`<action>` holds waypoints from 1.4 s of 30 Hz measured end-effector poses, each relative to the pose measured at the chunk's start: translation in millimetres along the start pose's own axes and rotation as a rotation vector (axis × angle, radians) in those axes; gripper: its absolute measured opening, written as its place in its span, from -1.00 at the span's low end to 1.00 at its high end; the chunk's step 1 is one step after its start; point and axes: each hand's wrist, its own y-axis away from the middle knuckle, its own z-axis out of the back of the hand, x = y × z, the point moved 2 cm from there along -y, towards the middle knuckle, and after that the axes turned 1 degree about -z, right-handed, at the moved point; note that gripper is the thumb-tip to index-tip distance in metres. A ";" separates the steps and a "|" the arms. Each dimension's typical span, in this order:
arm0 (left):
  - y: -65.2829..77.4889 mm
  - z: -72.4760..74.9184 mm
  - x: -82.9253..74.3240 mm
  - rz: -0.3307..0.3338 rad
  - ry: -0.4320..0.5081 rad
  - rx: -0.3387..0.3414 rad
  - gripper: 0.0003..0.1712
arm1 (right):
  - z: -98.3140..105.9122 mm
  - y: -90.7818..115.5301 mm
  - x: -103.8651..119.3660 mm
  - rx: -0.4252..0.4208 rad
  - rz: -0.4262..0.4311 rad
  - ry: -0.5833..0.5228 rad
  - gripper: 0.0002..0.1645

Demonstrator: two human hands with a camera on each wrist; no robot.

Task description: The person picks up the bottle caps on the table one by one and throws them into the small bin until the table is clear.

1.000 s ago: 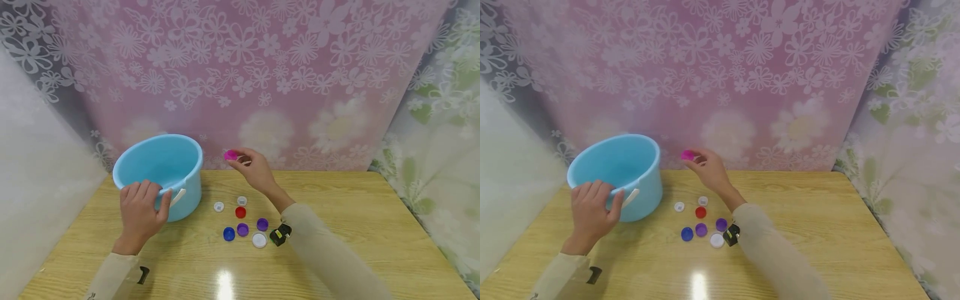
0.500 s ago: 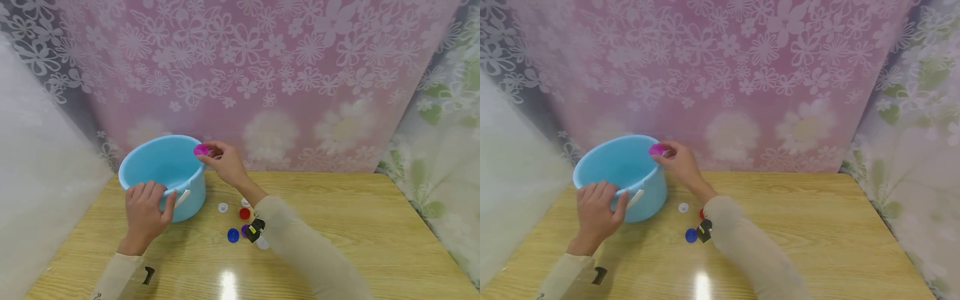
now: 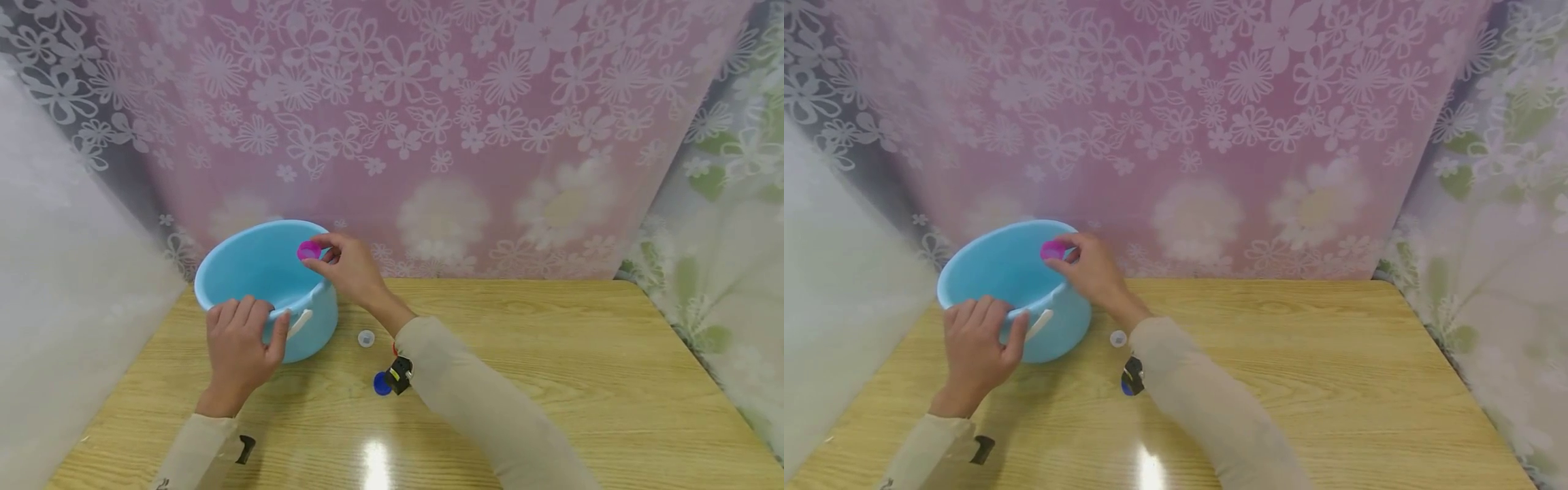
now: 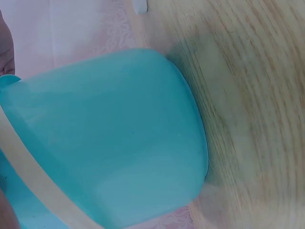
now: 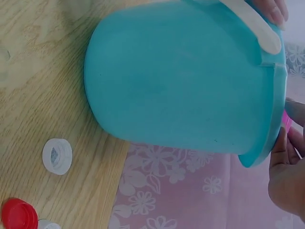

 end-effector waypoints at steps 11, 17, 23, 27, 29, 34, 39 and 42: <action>-1.7 2.4 0.5 0.001 -0.014 -0.013 -0.51 | -5.2 -0.4 4.0 -0.003 -0.017 0.110 -0.54; -1.4 1.0 0.1 -0.003 -0.009 -0.013 -0.52 | -6.0 -0.4 4.2 0.020 -0.001 0.198 -0.53; 0.7 0.2 -0.4 0.005 -0.010 -0.012 -0.52 | -6.8 1.4 2.6 0.045 0.001 0.245 -0.53; 1.6 -0.9 -1.0 -0.001 -0.006 -0.016 -0.51 | -5.9 2.1 3.2 0.053 -0.012 0.271 -0.53; 2.1 -1.5 -1.2 -0.008 0.000 -0.017 -0.52 | -5.4 2.0 4.2 0.055 -0.010 0.301 -0.52; 4.6 -1.1 -1.2 -0.021 0.031 -0.007 -0.51 | -4.6 1.8 8.4 0.069 0.009 0.376 -0.52; 5.5 0.1 -2.1 -0.040 0.091 -0.051 -0.52 | -2.9 3.0 10.6 0.073 -0.004 0.390 -0.52; 4.5 0.8 -2.7 -0.054 0.100 -0.087 -0.54 | -3.3 3.2 11.1 0.071 -0.006 0.390 -0.52</action>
